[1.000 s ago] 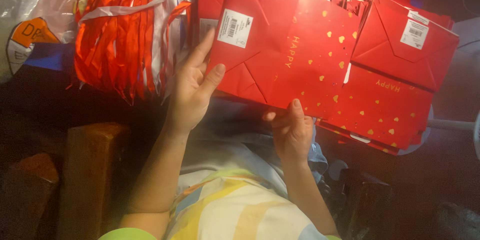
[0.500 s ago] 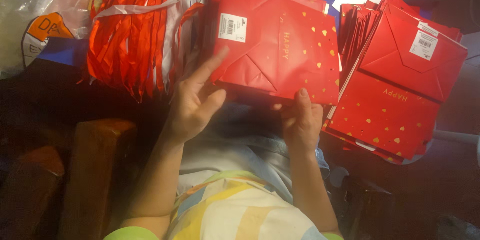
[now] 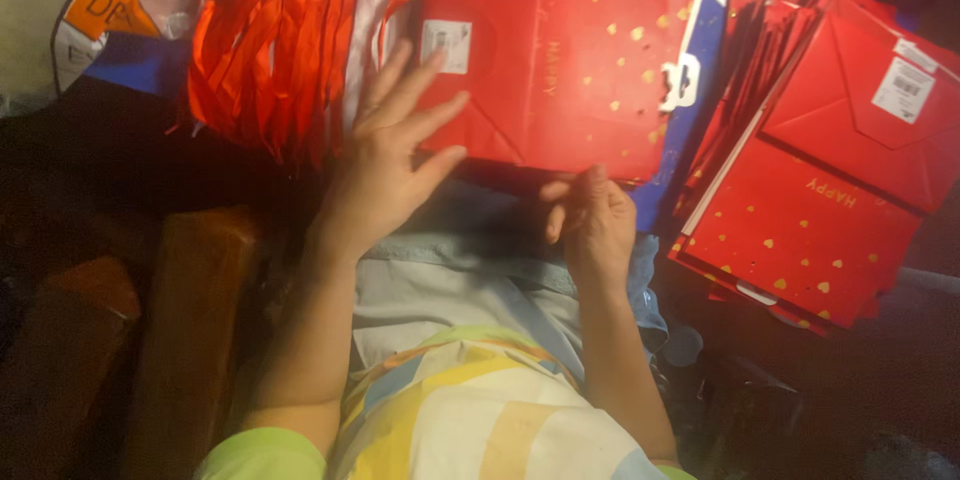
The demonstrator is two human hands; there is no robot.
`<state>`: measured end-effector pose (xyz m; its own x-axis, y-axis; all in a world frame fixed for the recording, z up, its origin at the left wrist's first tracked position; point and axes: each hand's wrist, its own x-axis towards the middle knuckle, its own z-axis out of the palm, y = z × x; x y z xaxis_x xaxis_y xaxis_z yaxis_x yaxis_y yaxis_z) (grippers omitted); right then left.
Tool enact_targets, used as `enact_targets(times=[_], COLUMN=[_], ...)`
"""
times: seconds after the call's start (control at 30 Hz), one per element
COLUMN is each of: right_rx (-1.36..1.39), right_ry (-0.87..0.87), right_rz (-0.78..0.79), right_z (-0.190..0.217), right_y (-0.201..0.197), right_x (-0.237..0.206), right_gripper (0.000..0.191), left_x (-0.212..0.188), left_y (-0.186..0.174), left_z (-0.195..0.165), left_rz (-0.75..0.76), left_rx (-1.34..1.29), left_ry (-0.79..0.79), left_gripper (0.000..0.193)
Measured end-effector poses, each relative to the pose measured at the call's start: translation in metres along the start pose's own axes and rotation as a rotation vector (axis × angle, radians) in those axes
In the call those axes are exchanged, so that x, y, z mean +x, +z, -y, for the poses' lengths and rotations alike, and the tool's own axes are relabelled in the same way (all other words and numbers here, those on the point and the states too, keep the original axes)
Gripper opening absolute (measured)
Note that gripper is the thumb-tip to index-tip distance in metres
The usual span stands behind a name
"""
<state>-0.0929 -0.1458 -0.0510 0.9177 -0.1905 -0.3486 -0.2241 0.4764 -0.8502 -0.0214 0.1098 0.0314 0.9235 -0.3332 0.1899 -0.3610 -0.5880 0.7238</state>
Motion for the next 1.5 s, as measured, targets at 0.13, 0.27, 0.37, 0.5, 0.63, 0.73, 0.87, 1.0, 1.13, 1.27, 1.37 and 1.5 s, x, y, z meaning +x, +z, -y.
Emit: enact_targets(times=[0.13, 0.27, 0.37, 0.5, 0.63, 0.73, 0.87, 1.0, 1.13, 1.27, 1.37, 1.5], right_rx=[0.002, -0.339, -0.594, -0.727, -0.588, -0.319, -0.159, -0.061, 0.022, 0.074, 0.117, 0.176], right_ry=[-0.017, 0.109, 0.064, -0.051, 0.22, 0.274, 0.473, 0.516, 0.575, 0.576, 0.584, 0.582], right_rz=[0.022, 0.212, 0.399, 0.492, 0.442, 0.431, 0.296, 0.282, 0.225, 0.231, 0.18, 0.101], right_z=[-0.007, -0.03, -0.045, -0.053, -0.061, -0.073, -0.086, -0.091, -0.09, -0.098, -0.105, -0.107], right_y=[0.003, 0.023, 0.037, 0.047, 0.057, 0.066, 0.082, 0.105, 0.118, 0.124, 0.129, 0.139], right_x=[-0.01, -0.032, -0.035, -0.031, -0.028, -0.02, -0.02, -0.018, -0.014, -0.014, -0.014, -0.014], right_gripper=[0.037, 0.025, 0.022, 0.022, 0.022, 0.027, 0.035, 0.038, 0.038, 0.023, 0.016, 0.016], left_x=[0.014, 0.02, 0.018, 0.015, 0.004, -0.005, -0.009, -0.009, -0.006, -0.004, -0.005, -0.006], left_y=[0.004, 0.004, -0.001, 0.003, 0.021, 0.011, -0.012, -0.022, -0.025, -0.024, -0.022, -0.021], left_z=[0.008, 0.022, 0.038, 0.042, 0.023, 0.032, 0.055, 0.065, 0.075, 0.087, 0.09, 0.091], left_rz=[0.117, 0.211, 0.2, 0.122, 0.027, -0.032, -0.107, -0.118, -0.09, -0.132, -0.142, -0.14], left_rx=[0.111, 0.048, -0.083, -0.017, 0.075, -0.01, 0.152, 0.013, -0.031, 0.048, -0.008, -0.006], left_ry=[0.056, -0.06, 0.006, 0.04, 0.08, 0.046, -0.041, -0.057, -0.08, -0.042, -0.085, -0.075], left_gripper=[0.053, 0.054, 0.048, 0.046, 0.046, 0.043, 0.046, 0.061, 0.066, 0.056, 0.053, 0.052])
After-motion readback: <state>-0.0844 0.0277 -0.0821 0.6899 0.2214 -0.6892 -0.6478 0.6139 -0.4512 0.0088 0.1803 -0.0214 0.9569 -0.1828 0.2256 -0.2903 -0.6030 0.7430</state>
